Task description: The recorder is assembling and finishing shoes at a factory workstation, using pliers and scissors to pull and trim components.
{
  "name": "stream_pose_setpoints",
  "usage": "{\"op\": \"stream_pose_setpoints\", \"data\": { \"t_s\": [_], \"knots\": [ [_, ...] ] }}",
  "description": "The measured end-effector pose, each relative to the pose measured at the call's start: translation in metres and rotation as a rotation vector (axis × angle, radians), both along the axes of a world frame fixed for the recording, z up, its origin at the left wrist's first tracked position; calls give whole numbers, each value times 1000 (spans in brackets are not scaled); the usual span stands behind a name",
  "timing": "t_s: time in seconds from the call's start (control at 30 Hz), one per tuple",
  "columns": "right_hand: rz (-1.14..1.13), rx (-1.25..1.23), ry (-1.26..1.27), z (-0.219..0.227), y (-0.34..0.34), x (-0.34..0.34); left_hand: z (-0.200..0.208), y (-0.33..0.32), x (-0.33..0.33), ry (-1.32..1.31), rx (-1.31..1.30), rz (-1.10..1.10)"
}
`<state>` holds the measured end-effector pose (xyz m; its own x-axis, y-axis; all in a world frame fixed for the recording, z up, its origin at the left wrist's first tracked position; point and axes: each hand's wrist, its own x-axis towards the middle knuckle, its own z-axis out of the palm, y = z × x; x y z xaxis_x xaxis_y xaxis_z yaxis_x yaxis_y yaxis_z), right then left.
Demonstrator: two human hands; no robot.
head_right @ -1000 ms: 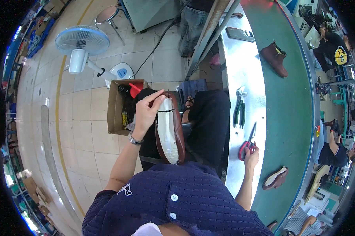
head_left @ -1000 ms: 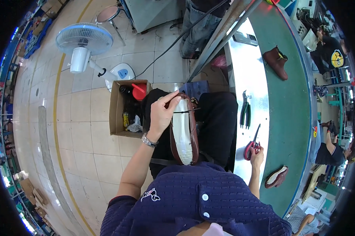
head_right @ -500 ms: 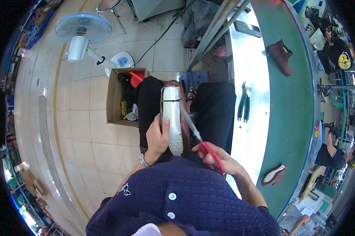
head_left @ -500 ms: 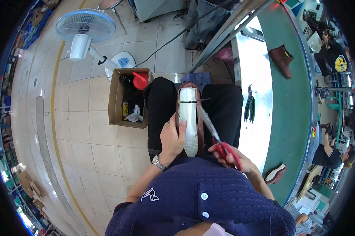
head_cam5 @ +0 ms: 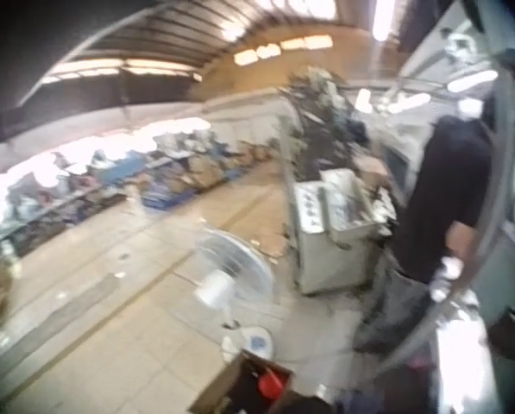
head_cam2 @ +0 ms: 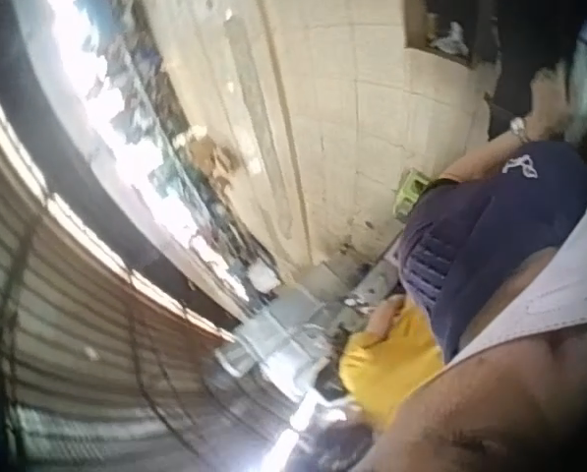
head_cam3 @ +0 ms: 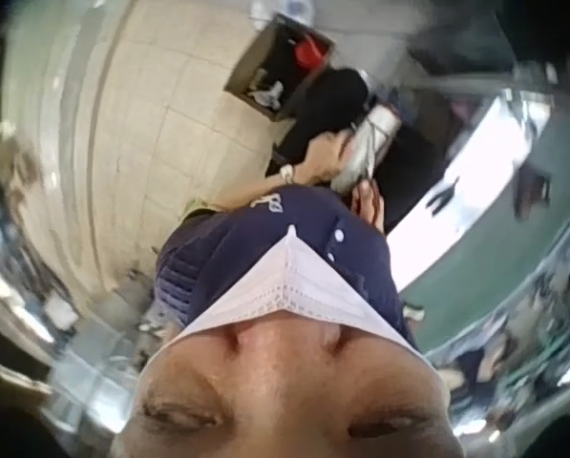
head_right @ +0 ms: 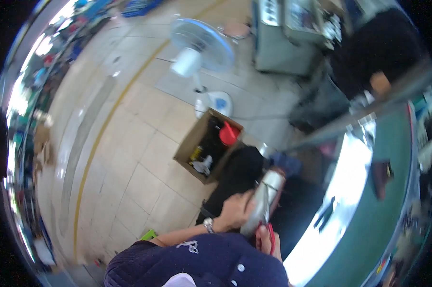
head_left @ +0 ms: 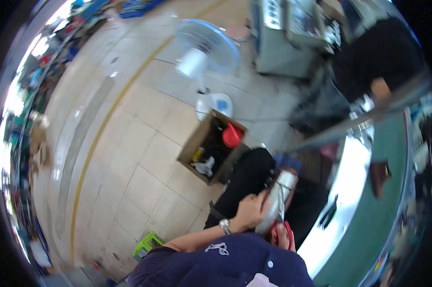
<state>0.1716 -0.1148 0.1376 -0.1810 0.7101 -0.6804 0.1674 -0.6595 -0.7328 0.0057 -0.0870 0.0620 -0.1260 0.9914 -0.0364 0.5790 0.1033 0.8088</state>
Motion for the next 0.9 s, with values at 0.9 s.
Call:
{"op": "stream_pose_setpoints", "data": {
  "t_s": [0.9],
  "knots": [
    [-492,454,-1296,-190,-113,260,29,69,5,557,708,-417]
  ]
}}
